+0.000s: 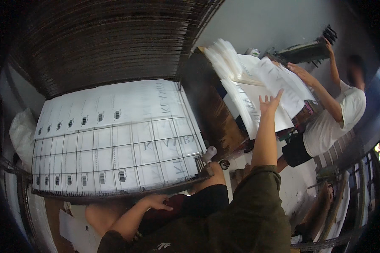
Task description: The person sits on the floor and repeatedly picks up white papers from a stack, flips them, and places them back down. Another person stands nearby and also handles similar papers.
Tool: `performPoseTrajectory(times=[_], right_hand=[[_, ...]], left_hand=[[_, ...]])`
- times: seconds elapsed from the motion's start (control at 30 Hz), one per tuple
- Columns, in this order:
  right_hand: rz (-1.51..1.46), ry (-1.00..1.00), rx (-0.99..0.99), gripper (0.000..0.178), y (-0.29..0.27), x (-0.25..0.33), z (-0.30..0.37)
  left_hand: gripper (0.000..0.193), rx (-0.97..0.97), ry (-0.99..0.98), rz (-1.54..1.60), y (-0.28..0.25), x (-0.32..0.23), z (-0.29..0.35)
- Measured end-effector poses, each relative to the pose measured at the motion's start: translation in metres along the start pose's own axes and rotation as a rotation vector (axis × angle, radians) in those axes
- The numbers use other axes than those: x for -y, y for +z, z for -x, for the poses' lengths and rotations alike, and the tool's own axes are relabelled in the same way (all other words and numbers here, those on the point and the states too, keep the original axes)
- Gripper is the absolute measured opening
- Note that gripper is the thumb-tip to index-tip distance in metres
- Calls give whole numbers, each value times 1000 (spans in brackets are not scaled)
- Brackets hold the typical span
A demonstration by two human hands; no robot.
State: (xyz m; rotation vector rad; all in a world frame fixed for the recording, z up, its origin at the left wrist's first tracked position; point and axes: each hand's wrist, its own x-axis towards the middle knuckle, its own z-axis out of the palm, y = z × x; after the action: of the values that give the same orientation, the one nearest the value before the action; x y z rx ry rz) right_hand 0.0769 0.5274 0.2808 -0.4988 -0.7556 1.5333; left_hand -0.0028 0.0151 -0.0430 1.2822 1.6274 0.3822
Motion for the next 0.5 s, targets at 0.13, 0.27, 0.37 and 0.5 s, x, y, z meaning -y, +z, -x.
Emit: performPoseTrajectory(times=[0.13, 0.27, 0.37, 0.5], right_hand=[[96, -234, -276, 54, -44, -26, -105], [509, -526, -42, 32, 25, -38, -28], [449, -667, 497, 42, 102, -6, 56], [483, -552, 782, 48, 200, 9, 158]], left_hand=[[77, 16, 45, 4, -6, -9, -1], [79, -42, -18, 32, 7, -6, 11], [76, 21, -40, -9, 1, -19, 19], [69, -24, -27, -14, 8, -17, 18]])
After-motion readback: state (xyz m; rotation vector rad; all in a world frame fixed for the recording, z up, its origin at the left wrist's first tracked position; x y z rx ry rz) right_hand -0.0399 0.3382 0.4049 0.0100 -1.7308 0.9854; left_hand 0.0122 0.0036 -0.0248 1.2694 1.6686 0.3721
